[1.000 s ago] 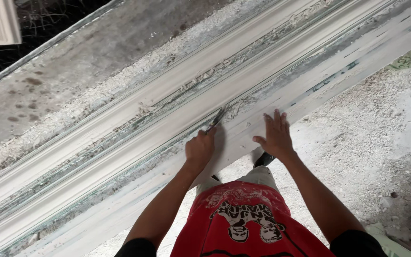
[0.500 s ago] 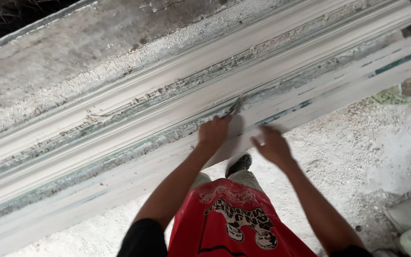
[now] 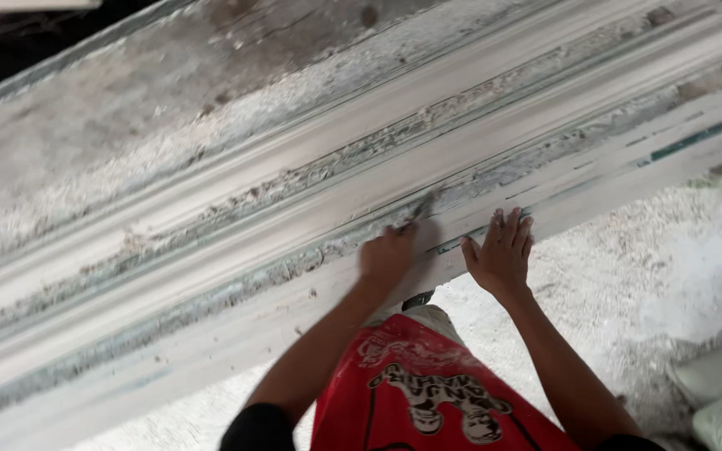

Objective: The person uses a small handheld scraper to remove dried plaster residue from the grooved surfaces of large decorative mold panels laid on the floor. They work along the ridges section by section, repositioning the panels and switching to a smaller tool to clean tighter grooves.

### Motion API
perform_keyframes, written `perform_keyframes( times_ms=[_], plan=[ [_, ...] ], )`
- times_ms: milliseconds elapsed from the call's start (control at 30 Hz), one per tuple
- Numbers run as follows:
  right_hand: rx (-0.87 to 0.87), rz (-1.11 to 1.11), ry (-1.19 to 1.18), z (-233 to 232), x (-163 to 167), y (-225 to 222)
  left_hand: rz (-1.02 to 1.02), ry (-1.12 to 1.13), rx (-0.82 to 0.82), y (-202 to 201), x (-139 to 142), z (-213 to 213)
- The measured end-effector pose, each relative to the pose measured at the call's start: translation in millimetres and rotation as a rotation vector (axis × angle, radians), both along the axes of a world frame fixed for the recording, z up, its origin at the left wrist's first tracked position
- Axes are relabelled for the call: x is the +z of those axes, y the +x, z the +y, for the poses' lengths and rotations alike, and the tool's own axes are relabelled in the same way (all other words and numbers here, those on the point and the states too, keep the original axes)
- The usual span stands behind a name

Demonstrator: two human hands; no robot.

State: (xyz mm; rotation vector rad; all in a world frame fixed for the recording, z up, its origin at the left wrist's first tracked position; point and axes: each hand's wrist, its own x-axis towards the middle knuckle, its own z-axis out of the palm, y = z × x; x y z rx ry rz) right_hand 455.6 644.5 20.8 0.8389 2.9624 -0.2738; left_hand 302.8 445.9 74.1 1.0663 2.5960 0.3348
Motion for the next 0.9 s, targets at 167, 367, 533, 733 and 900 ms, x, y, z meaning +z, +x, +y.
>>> perform_keyframes(
  times_ms=[167,367,533,733,900],
  plan=[
    [0.029,0.028,-0.034,10,28,7,-0.068,0.099,-0.029,12,-5,79],
    [0.036,0.052,-0.088,12,41,11,-0.161,-0.005,-0.129,-1,15,39],
    [-0.004,-0.035,-0.062,7,46,0,-0.084,0.094,-0.135,-6,8,66],
    [0.025,-0.115,-0.225,25,66,-2,-0.056,0.200,-0.135,-3,4,108],
    [0.049,-0.014,-0.456,76,83,10,-0.087,0.073,-0.081,6,4,122]
  ],
)
